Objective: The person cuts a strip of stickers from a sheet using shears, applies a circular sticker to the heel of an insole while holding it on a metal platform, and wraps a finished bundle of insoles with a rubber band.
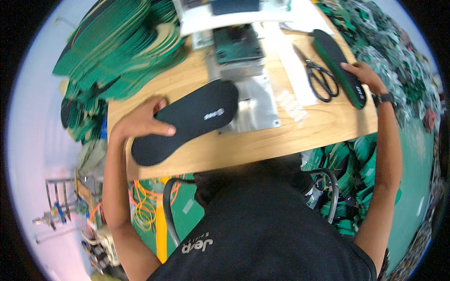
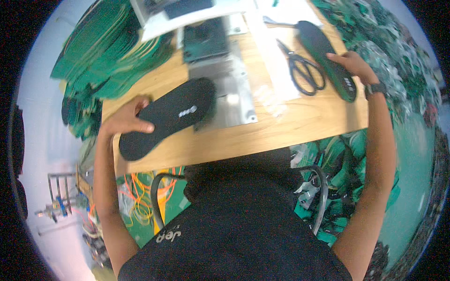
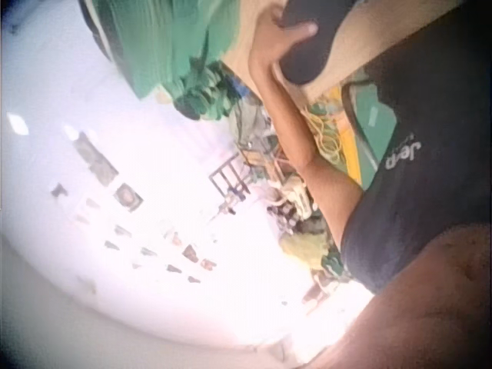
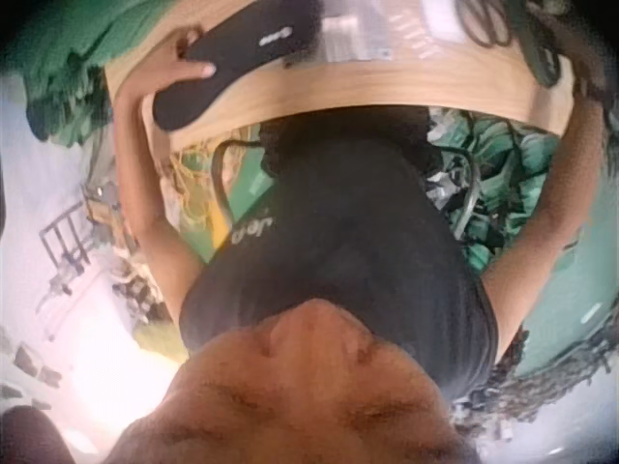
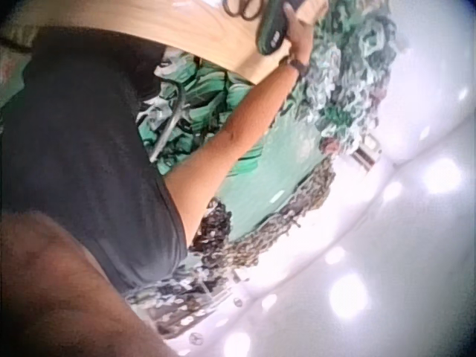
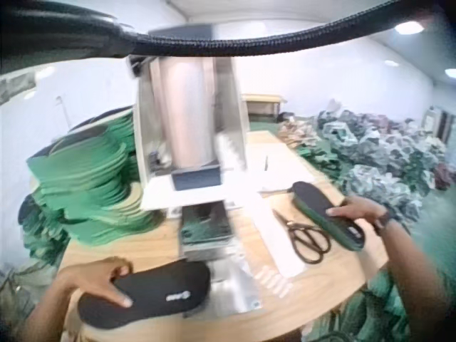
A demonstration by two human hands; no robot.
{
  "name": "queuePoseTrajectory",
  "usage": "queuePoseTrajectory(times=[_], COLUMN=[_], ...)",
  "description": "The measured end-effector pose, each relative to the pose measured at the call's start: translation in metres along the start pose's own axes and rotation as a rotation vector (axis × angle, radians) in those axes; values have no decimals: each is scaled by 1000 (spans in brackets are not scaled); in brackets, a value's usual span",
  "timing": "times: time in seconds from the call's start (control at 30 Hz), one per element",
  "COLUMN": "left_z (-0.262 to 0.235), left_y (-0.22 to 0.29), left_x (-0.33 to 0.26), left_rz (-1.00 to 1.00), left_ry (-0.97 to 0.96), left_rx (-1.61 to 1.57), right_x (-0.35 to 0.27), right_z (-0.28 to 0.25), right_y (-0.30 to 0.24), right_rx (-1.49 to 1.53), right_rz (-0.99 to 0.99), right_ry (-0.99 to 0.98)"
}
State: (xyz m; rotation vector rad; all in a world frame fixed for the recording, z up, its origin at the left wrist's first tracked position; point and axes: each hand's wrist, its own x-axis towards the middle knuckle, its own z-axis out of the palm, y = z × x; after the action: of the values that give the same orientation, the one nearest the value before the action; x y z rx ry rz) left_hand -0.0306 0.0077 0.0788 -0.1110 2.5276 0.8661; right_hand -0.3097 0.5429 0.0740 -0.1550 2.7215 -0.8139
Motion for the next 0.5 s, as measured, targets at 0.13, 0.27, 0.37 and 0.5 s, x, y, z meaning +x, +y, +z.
queuePoseTrajectory(times=[0.13,0.27,0.37,0.5], left_z=[8,14,21,28], left_y=[21,44,46,37], left_x=[-19,-48,-54,-61], left_rz=[103,70,96,252], left_ry=[271,496,393,576], left_rx=[94,320,325,367], right_x=[5,-29,-30,-68], right_z=[-5,3,9,15], right_y=[-12,-36,-15,1], right_rx=[-68,137,-130,-103], right_rz=[-3,-147,-307,-361], right_ry=[-197,-53,192,326])
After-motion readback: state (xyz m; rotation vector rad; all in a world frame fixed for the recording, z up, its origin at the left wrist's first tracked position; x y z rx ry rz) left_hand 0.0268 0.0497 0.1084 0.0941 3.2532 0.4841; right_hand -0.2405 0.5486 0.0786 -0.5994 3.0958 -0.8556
